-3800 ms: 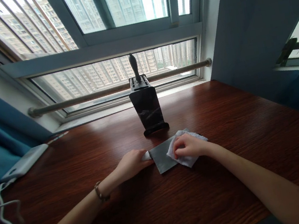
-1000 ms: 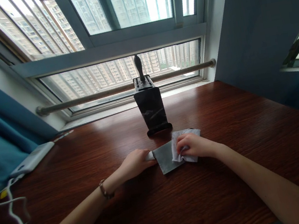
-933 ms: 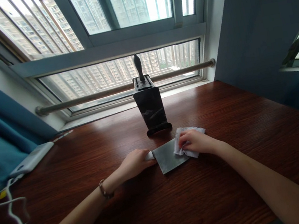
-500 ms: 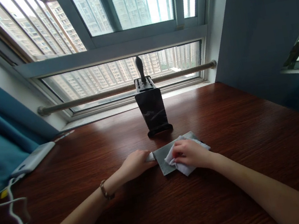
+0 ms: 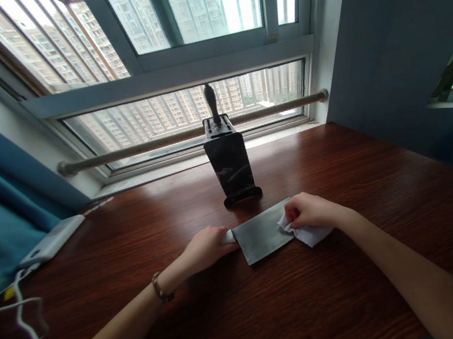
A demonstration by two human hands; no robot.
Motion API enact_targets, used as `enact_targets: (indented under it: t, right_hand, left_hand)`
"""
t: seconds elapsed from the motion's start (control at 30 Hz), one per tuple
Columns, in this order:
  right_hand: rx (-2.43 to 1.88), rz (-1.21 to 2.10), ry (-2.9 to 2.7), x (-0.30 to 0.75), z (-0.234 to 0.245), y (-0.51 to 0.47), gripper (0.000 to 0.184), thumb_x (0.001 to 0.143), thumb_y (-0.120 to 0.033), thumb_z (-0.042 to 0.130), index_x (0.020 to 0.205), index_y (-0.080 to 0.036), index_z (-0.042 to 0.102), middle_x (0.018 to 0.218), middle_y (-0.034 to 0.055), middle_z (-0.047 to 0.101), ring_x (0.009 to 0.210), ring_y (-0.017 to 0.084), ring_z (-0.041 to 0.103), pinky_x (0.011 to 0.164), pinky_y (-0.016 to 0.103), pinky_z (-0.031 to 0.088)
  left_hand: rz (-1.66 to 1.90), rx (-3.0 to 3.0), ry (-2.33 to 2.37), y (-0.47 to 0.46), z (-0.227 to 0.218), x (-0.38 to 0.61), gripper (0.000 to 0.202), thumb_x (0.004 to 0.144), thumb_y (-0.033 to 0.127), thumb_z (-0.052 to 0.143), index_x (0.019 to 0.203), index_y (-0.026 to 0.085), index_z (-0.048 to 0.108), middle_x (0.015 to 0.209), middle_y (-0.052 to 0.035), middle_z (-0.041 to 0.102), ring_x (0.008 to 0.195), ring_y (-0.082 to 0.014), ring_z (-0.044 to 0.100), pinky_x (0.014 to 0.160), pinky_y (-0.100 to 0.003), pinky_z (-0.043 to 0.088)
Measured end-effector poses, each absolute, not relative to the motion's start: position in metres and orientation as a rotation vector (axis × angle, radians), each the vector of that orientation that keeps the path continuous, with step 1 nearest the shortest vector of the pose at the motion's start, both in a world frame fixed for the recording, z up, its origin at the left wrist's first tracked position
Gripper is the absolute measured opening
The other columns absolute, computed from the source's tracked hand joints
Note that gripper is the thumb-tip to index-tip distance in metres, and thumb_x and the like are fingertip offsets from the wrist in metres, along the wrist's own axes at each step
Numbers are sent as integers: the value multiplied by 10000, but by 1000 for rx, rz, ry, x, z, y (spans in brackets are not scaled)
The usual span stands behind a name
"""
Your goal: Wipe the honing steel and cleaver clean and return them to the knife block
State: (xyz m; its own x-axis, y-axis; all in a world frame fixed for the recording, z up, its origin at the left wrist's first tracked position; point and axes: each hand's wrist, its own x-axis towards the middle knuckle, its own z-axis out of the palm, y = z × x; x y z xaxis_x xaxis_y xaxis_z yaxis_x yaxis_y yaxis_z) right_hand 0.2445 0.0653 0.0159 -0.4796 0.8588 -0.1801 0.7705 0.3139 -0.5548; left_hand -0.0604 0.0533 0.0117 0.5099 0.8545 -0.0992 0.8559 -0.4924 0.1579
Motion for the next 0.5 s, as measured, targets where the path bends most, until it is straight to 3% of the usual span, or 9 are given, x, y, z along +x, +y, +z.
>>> enact_targets:
  t: [0.27, 0.5]
  right_hand:
    - [-1669, 868, -2388, 258, 16, 70, 33, 660, -173, 648, 677, -174, 621, 691, 3, 611, 635, 157, 556, 532, 228, 359]
    - [-1819, 870, -2358, 263, 19, 69, 42, 644, -170, 646, 679, -189, 632, 694, -5, 609, 633, 156, 556, 494, 228, 339]
  left_hand:
    - [-72, 2523, 1484, 53, 14, -59, 431, 776, 599, 456, 758, 197, 612, 762, -64, 645, 650, -227, 602, 528, -264, 371]
    - [-59, 2533, 1491, 52, 14, -59, 433, 776, 602, 450, 732, 198, 599, 730, -53, 637, 618, -215, 597, 498, -254, 343]
